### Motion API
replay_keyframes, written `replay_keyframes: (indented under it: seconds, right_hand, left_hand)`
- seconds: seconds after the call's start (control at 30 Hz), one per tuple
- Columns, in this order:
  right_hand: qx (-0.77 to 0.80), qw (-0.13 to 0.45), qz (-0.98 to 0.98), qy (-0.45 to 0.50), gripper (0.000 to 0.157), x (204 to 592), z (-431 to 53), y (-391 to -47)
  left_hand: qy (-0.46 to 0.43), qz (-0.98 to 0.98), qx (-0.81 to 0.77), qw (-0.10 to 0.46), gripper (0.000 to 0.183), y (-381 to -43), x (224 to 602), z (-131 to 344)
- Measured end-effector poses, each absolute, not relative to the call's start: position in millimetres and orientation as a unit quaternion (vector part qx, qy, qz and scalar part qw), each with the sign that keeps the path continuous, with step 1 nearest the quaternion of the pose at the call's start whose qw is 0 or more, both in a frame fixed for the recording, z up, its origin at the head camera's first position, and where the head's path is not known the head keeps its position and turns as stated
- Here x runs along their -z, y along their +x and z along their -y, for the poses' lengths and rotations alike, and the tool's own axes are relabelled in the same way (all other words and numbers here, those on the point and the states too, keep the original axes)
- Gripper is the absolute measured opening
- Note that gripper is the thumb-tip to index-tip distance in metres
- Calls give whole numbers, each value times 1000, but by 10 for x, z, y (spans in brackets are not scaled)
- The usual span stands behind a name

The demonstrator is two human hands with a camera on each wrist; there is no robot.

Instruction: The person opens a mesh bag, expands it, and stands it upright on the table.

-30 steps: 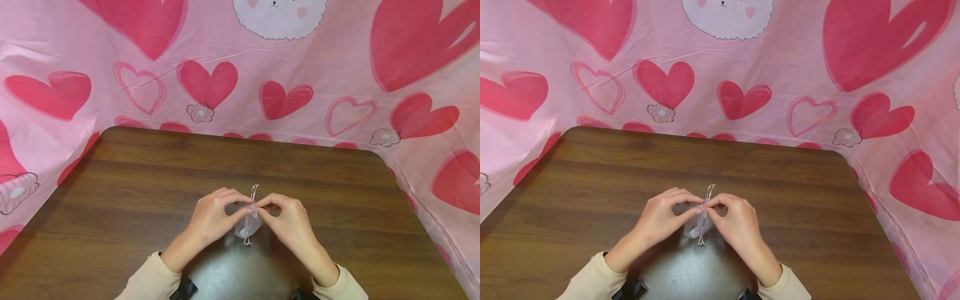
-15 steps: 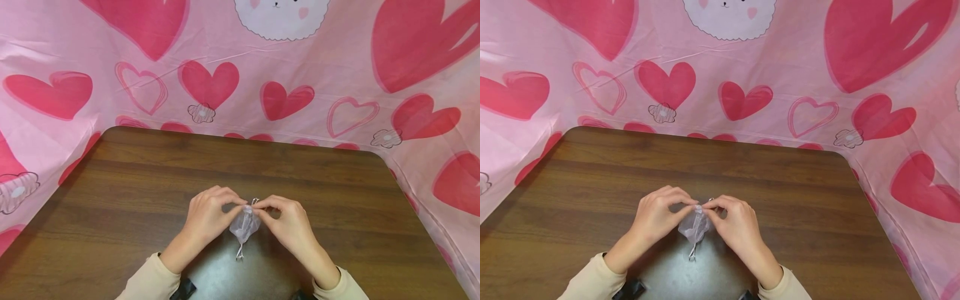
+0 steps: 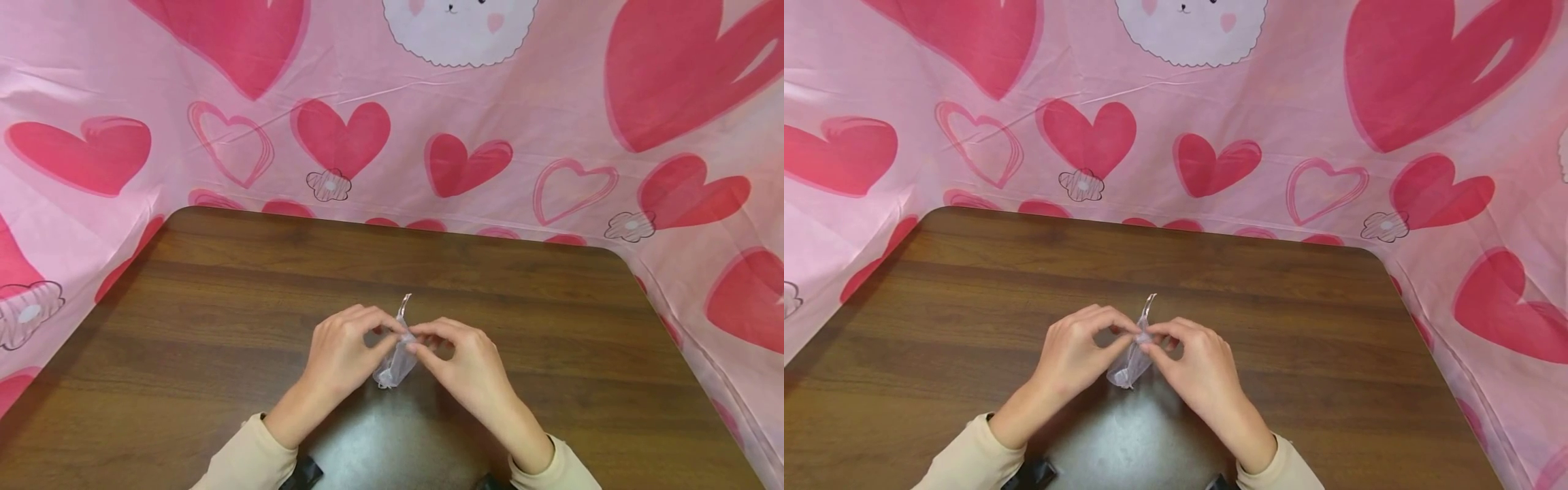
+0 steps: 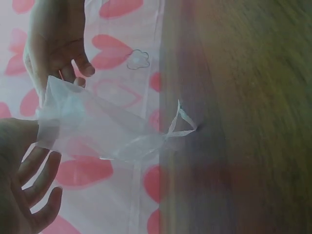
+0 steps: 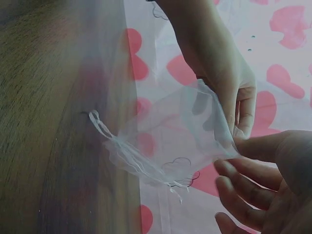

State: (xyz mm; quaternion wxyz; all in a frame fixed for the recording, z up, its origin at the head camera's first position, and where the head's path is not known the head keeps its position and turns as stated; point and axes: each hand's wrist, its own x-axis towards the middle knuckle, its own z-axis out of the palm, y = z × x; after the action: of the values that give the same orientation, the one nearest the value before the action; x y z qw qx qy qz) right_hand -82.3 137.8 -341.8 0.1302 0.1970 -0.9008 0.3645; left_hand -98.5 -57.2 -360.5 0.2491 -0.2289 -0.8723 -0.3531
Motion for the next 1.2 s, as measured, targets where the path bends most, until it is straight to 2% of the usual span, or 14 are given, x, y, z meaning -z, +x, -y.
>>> replay_keyframes:
  seconds: [0.27,0.77,1.03,1.2]
  right_hand:
    - [-338,178,903,200,14,3429,-1373,-832]
    - [-330,191,910,161,23,3439,-1403,-854]
    - [-328,186,913,156,28,3452,-1397,-866]
    - [-339,170,913,149,27,3450,-1389,-853]
  left_hand:
    - [-235,870,353,250,20,-977,3609,548]
    - [-251,879,348,209,19,-949,3609,549]
    - [-251,876,333,243,10,-972,3618,553]
    - [-237,878,332,251,10,-981,3613,546]
